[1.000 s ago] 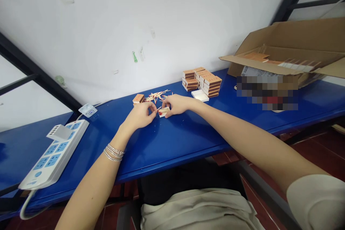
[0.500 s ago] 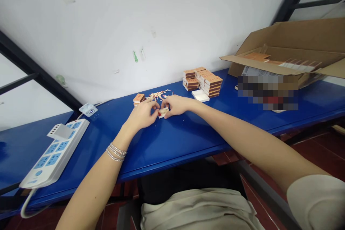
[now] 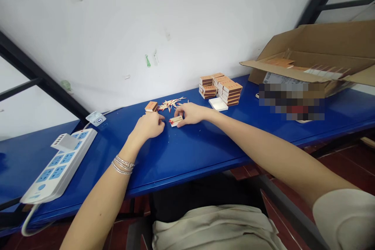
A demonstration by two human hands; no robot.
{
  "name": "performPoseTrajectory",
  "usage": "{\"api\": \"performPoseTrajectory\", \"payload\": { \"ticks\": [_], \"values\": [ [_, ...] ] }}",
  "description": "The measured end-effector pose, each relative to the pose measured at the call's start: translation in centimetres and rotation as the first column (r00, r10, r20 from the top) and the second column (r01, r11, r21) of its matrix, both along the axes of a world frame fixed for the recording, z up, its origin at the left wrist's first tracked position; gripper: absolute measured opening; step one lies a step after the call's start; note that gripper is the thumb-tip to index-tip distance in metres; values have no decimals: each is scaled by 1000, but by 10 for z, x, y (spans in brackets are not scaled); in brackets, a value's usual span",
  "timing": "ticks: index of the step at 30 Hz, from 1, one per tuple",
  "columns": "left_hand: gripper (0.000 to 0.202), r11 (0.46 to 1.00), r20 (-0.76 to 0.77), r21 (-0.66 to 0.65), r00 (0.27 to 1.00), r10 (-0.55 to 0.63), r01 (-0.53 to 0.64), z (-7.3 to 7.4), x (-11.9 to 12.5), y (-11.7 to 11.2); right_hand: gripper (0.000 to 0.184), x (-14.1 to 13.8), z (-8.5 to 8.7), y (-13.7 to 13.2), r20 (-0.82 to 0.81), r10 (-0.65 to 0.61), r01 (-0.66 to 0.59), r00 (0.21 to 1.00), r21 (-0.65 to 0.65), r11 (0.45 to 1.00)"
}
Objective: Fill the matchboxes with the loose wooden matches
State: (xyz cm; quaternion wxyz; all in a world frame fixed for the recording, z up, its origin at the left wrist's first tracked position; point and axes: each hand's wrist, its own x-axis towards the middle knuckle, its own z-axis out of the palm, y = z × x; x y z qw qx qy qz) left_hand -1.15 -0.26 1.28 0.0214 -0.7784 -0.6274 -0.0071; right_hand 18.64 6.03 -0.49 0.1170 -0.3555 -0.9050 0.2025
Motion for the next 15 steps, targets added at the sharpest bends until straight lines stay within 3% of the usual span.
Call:
{"api": "performPoseTrajectory", "payload": {
  "ticks": [8, 15],
  "values": [
    [28, 995, -48, -86, 997, -61, 57, 3, 9, -6, 45, -2, -3, 1, 16, -26, 26, 1000, -20, 999],
    [34, 998, -175, -65, 984, -21, 10, -3, 25, -19, 43, -2, -7, 3, -4, -17, 17, 1000, -18, 1000]
  ]
}}
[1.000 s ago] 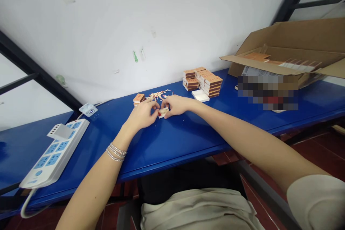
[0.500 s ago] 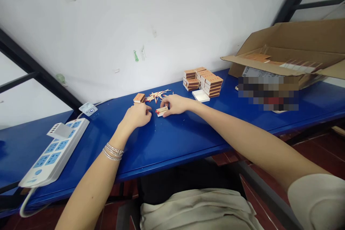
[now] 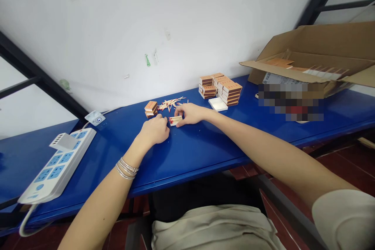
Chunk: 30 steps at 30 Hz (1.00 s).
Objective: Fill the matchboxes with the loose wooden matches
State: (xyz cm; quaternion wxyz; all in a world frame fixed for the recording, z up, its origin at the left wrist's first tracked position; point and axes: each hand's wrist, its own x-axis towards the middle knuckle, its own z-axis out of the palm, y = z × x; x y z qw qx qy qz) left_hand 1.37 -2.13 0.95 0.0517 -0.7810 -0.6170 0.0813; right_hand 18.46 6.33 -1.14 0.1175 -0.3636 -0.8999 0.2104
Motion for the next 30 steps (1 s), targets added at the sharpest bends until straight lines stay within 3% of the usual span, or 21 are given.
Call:
{"api": "performPoseTrajectory", "payload": {
  "ticks": [5, 11, 15, 24, 27, 30],
  "values": [
    [46, 1000, -21, 4, 1000, -17, 17, -6, 9, -5, 43, 0, -1, 1, 3, -8, 8, 1000, 20, 1000],
    [35, 1000, -3, 18, 1000, -20, 20, -2, 3, -3, 45, 1, -1, 3, 30, -10, 10, 1000, 20, 1000],
    [30, 997, 29, 25, 997, -77, 77, 1, 0, -3, 44, 1, 0, 3, 30, -5, 4, 1000, 26, 1000],
    [50, 968, 141, 93, 960, -243, 231, -5, 2, 0, 47, 0, 0, 2, 44, -8, 6, 999, 37, 999],
    [50, 968, 213, 128, 947, -239, 216, -4, -2, 3, 47, 0, 0, 3, 50, -1, 0, 999, 33, 999],
    [51, 980, 252, 157, 954, -161, 124, 0, -8, 6, 50, 0, 2, 2, 44, 10, -11, 999, 26, 1000]
  ]
}}
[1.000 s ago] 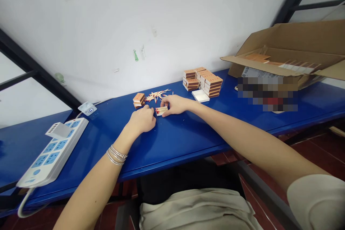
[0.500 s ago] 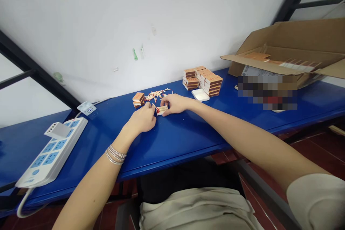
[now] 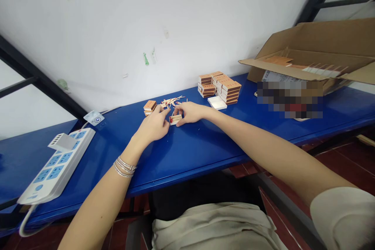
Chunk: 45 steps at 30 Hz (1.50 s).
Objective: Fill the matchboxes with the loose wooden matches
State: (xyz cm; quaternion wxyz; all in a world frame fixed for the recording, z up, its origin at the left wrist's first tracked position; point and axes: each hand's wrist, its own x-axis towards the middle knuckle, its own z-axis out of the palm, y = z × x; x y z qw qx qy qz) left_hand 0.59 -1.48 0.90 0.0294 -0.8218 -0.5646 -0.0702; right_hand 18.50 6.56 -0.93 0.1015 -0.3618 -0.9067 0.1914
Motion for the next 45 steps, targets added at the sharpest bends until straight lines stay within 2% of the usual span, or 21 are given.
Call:
{"api": "performPoseTrajectory", "payload": {
  "ticks": [3, 6, 8, 10, 12, 17, 19, 21, 25, 29, 33, 36, 42, 45],
  "values": [
    [47, 997, 16, -34, 998, 67, -67, 1, -4, 3, 65, 4, 2, 1, -26, -32, 31, 999, -47, 998],
    [45, 995, 35, -86, 998, 47, -44, -3, -6, 7, 80, 10, 2, 5, -75, -78, 70, 994, -95, 993],
    [43, 994, 45, -103, 999, 24, -19, -6, -6, 9, 84, 12, 0, 9, -117, -61, 49, 991, -108, 993],
    [41, 994, 40, -112, 999, 7, -2, -8, -6, 9, 72, 12, -3, 12, -160, -9, -7, 987, -103, 995],
    [39, 993, 31, -122, 999, -6, 9, -9, -5, 9, 49, 8, -5, 12, -192, 23, -40, 981, -82, 996],
    [48, 991, 28, -113, 997, -67, 70, -7, -5, 4, 23, -5, -11, 7, -273, -68, 54, 960, -59, 997],
    [49, 991, 18, -107, 996, -83, 85, -7, -4, 4, 19, -6, -11, 7, -317, -94, 75, 944, -72, 995],
    [46, 991, 7, -103, 996, -88, 88, -8, -4, 5, 17, -2, -9, 7, -319, -69, 45, 945, -83, 996],
    [41, 992, 2, -99, 997, -83, 83, -8, -3, 6, 17, 11, 1, 10, -216, 32, -61, 976, -129, 990],
    [39, 995, 13, -85, 999, -43, 44, -7, -2, 5, 24, 19, 8, 12, -188, 50, -75, 981, -129, 989],
    [41, 998, 54, -60, 998, -16, 20, -7, -3, 7, 46, 21, 8, 16, -174, 12, -32, 985, -110, 993],
    [40, 999, 75, -51, 997, -3, 7, -8, -6, 11, 58, 21, 5, 17, -169, 38, -58, 985, -117, 991],
    [40, 995, 134, -78, 990, -51, 62, -10, -12, 16, 67, 17, 4, 12, -118, 52, -62, 992, -83, 995],
    [39, 997, 126, -63, 992, -26, 34, -12, -10, 16, 71, 16, 7, 6, -84, 47, -50, 995, -36, 998]
  ]
}}
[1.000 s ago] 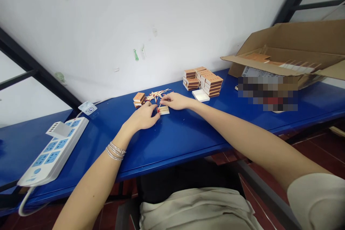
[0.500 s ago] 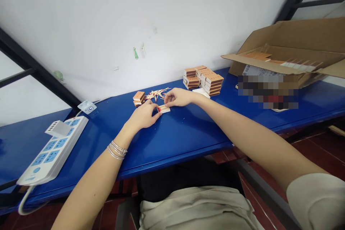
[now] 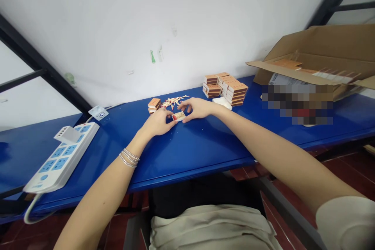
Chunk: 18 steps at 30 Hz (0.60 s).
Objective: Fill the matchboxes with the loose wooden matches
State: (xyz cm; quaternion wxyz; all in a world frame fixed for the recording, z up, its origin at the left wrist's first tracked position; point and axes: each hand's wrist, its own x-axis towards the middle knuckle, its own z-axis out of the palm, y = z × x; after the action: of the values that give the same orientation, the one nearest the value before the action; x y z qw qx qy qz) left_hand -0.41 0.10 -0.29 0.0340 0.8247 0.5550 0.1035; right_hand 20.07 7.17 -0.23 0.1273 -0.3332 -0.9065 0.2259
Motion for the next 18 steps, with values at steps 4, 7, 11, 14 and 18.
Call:
{"api": "performPoseTrajectory", "payload": {
  "ticks": [4, 7, 11, 14, 18],
  "values": [
    [39, 998, 8, 13, 998, 55, -55, -2, 2, 1, 95, -5, 2, -16, 157, -17, -4, 988, 129, 992],
    [37, 997, 38, 6, 996, 79, -79, -2, 2, 2, 104, -10, -2, -27, 264, -52, 19, 963, 126, 992],
    [42, 988, 89, -32, 984, 155, -153, -2, 1, 2, 102, -11, -8, -29, 315, -28, 8, 949, 67, 998],
    [41, 985, 123, -30, 978, 170, -168, -3, 1, 2, 95, -12, -12, -27, 302, 5, -29, 953, 75, 997],
    [38, 991, 119, -17, 984, 133, -132, -5, 2, 3, 90, -18, -14, -29, 294, 3, -19, 956, 52, 998]
  ]
}}
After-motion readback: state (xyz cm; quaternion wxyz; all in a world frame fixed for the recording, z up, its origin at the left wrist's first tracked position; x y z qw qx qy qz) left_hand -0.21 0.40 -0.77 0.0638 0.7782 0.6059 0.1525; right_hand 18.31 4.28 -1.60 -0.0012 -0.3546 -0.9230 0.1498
